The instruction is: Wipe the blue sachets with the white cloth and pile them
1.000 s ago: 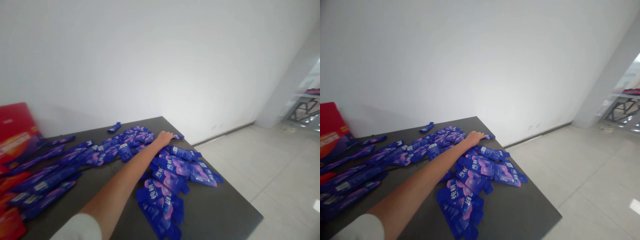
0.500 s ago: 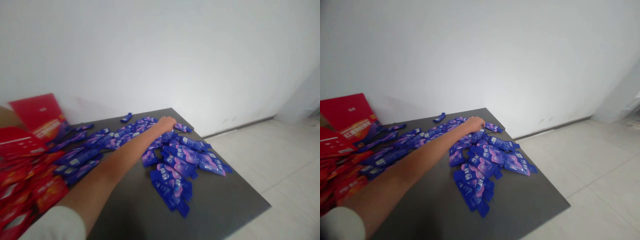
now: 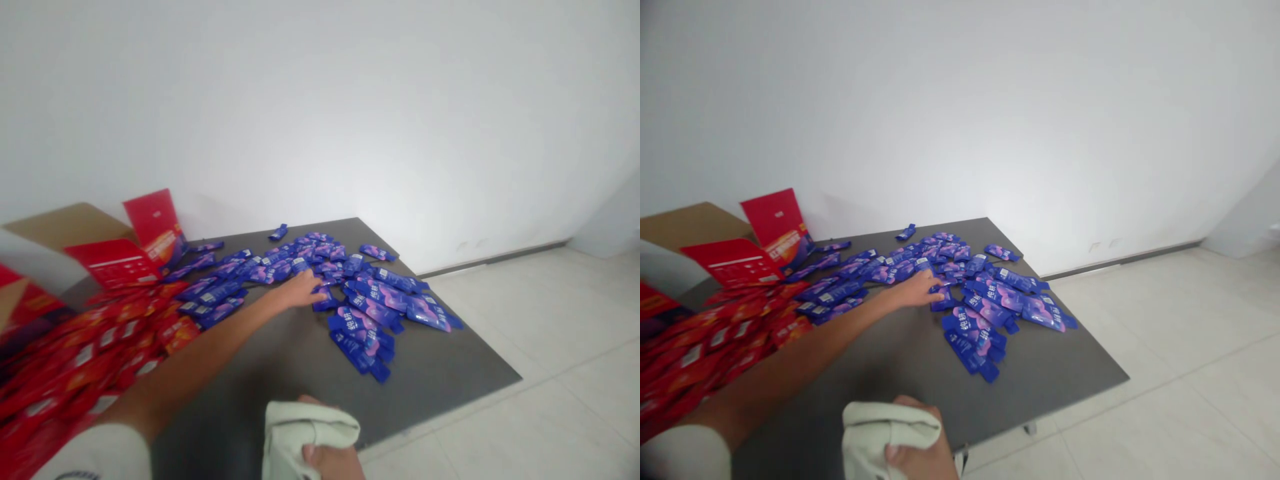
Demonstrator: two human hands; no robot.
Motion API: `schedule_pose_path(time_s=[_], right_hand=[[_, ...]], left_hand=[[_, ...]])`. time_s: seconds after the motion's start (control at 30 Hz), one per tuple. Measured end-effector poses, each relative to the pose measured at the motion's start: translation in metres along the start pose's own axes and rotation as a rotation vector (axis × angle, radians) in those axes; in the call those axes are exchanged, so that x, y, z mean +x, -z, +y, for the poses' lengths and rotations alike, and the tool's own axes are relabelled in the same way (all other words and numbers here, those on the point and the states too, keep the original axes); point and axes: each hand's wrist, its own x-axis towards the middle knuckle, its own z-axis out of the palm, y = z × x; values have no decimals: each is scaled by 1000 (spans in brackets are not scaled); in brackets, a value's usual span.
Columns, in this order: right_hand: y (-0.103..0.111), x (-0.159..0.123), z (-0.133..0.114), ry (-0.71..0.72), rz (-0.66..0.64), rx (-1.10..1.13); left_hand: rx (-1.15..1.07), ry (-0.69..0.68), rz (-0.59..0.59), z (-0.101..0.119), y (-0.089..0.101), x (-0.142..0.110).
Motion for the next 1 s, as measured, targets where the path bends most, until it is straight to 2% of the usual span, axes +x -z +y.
schedule_pose_path(time_s=[0.07, 0.17, 0.37, 0.57, 0.87, 1.0], right_hand=[[1, -4, 2, -13, 62, 62], [2, -5, -3, -61, 42, 39], [-3, -4, -23, -63, 83, -14], [-12, -1, -38, -53, 35, -40], [-25, -2, -69, -63, 13, -134], [-28, 0, -75, -53, 26, -169]], left_hand=[[-14, -24, 33, 7, -13, -17], [-27, 18, 91, 19, -28, -30], [-19, 203, 193, 38, -42, -20], [-34, 223, 196, 45, -37, -20], [-81, 131, 101, 26, -17, -65], [-120, 195, 97, 16, -20, -78]])
